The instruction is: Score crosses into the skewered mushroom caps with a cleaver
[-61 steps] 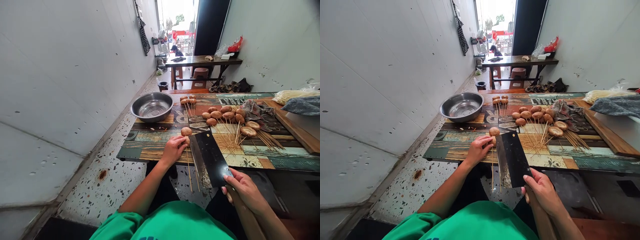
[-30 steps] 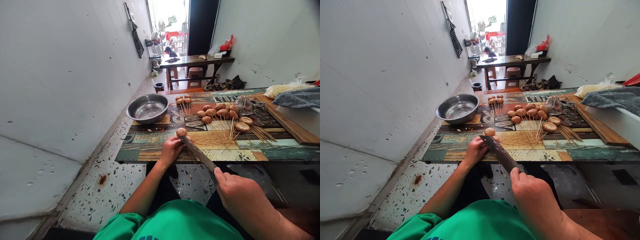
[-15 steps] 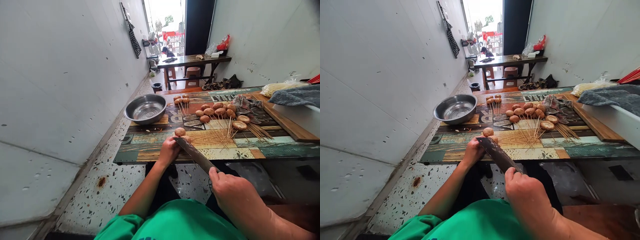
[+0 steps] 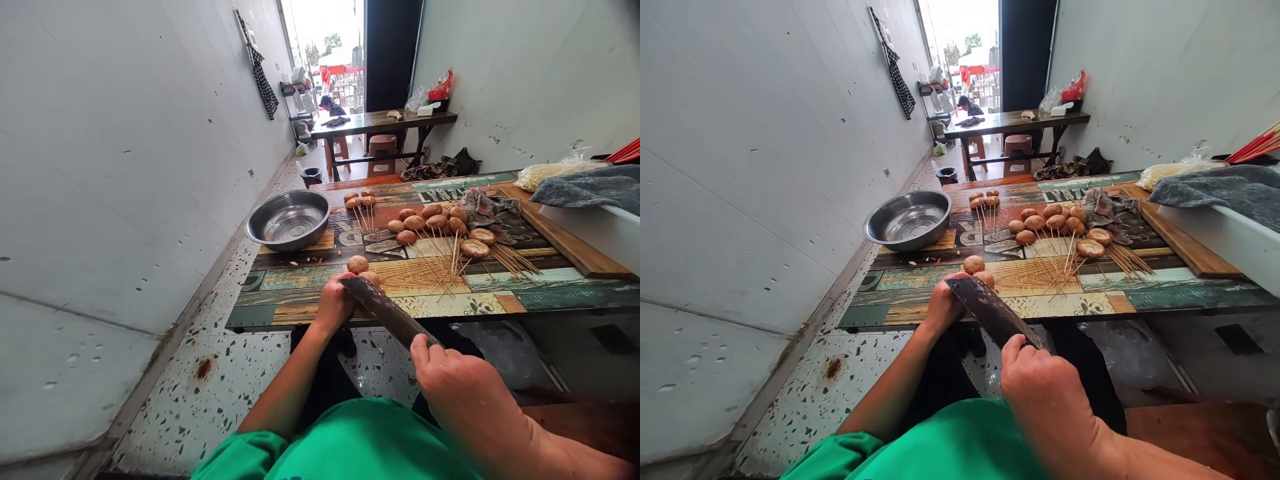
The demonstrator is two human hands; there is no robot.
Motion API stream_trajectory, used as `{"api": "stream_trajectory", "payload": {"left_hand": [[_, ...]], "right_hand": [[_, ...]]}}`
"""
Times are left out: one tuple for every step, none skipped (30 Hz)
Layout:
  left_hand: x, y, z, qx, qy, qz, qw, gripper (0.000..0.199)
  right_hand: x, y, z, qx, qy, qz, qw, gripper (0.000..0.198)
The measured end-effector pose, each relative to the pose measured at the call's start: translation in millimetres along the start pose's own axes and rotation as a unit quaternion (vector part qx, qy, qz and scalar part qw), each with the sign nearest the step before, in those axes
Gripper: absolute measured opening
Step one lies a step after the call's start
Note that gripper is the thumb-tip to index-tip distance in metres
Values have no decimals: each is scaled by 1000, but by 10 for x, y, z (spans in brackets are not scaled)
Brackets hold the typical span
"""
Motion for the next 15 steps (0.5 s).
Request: {"api": "stream_trajectory", "payload": {"left_hand": [[2,0,8,-4,2,0,1000,12],[6,0,14,-7,1,2,1000,12],[11,0,18,-8,-1,4,1000,12],[14,0,20,-7,-2,4,1000,13],[15,-1,21,-3,-3,3,1000,14],[13,-2,23,-1,-5,0,1000,14],[13,-3,26,1,-5,-2,1000,15],[12,-4,28,3,-5,-5,1000,15],[10,-4,28,5,-5,-8,1000,14],[9,-5,25,8,-5,-9,1000,14],[10,-5,21,12,-7,-9,1000,13],[8,-4,16,15,-11,-9,1000,13],[5,-4,15,15,-16,-9,1000,13],[1,-3,17,12,-23,-10,1000,14],[-4,-2,20,9,-30,-10,999,16]], "right_hand": [[-6,2,0,-3,1,-1,1000,37],[-10,4,0,-5,1,-3,1000,38],[-10,5,0,-7,0,-2,1000,38],[-7,5,1,-9,-3,-2,1000,38],[-2,6,2,-10,-6,-2,1000,38],[5,6,4,-12,-8,-2,1000,39],[15,5,4,-13,-10,-2,1000,39],[24,4,4,-14,-10,-3,1000,39],[32,0,3,-14,-12,-6,1000,39],[36,-8,2,-15,-13,-11,1000,38],[38,-20,0,-17,-14,-17,1000,37],[36,-36,-2,-20,-16,-25,999,37],[31,-57,-5,-23,-19,-35,999,37],[23,-82,-11,-26,-25,-46,998,37],[14,-109,-19,-28,-31,-57,998,37]]}}
Point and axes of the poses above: each hand's wrist, its own y-axis away from the middle knuckle, its own x-axis out of the back of the hand, z = x × y, the point moved 7 cm from there along -y, towards the middle knuckle
